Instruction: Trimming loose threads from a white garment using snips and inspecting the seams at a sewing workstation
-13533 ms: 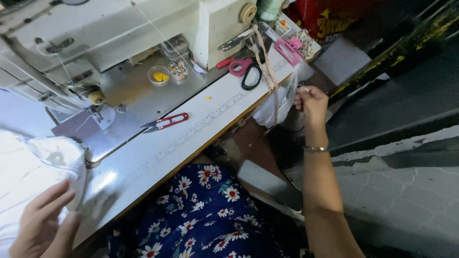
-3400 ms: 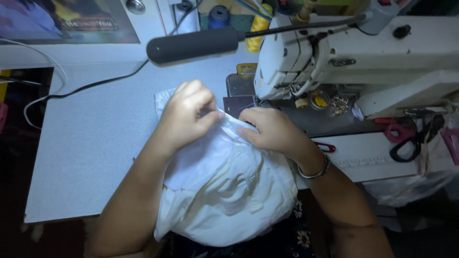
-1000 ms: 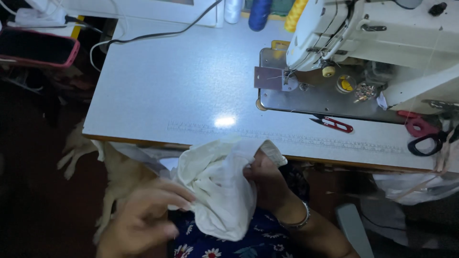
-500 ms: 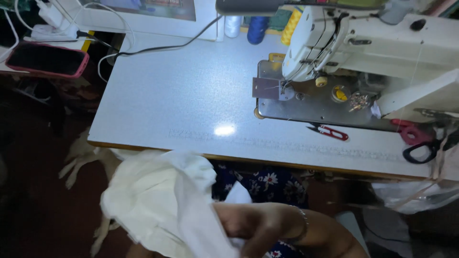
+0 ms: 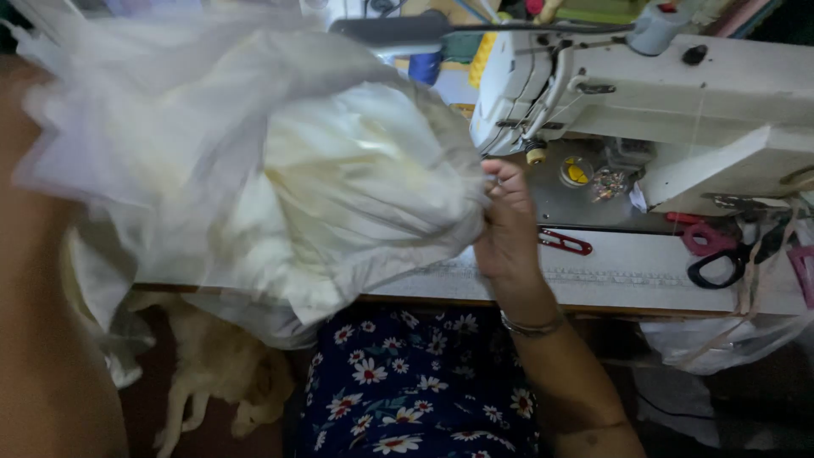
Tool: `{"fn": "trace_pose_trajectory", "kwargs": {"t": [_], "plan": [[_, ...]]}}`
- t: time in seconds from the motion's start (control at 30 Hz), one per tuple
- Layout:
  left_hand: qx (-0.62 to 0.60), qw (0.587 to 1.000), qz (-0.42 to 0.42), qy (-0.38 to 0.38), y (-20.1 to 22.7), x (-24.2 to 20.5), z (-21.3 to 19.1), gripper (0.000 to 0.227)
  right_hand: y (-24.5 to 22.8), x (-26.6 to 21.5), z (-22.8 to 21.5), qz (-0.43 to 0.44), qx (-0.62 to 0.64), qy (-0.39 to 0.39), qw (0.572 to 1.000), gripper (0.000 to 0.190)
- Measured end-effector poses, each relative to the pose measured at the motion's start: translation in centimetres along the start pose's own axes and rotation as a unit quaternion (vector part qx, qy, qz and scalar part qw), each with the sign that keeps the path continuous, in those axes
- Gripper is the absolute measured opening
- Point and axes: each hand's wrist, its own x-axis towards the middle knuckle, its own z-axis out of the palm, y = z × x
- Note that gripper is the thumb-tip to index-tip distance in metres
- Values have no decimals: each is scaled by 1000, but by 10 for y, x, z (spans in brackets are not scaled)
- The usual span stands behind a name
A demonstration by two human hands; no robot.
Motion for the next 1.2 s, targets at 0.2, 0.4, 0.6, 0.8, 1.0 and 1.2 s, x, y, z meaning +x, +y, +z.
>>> {"fn": "trace_pose_trajectory", "kwargs": {"t": [0.2, 0.4, 0.6, 0.8, 1.0, 1.2], "plan": [[51, 990, 38, 129, 74, 95, 51, 48, 53, 31, -48, 67, -98, 124, 985, 28], [-310, 828, 410, 224, 241, 62, -3, 47, 54, 41, -68, 137, 33, 38, 989, 23], [-374, 799, 459, -106, 305, 113, -8, 111, 43, 28, -64, 135, 145, -58, 978, 32], [-328, 833, 446, -29, 325, 159, 48, 30, 30, 28, -50, 230, 26, -35, 972, 47], [-521, 698, 470, 140, 308, 153, 44, 23, 28, 42, -36, 292, -74, -78, 950, 47], [-340, 695, 413, 481, 310, 154, 48, 22, 19, 60, 1, 272, -176, -133, 937, 25]]}}
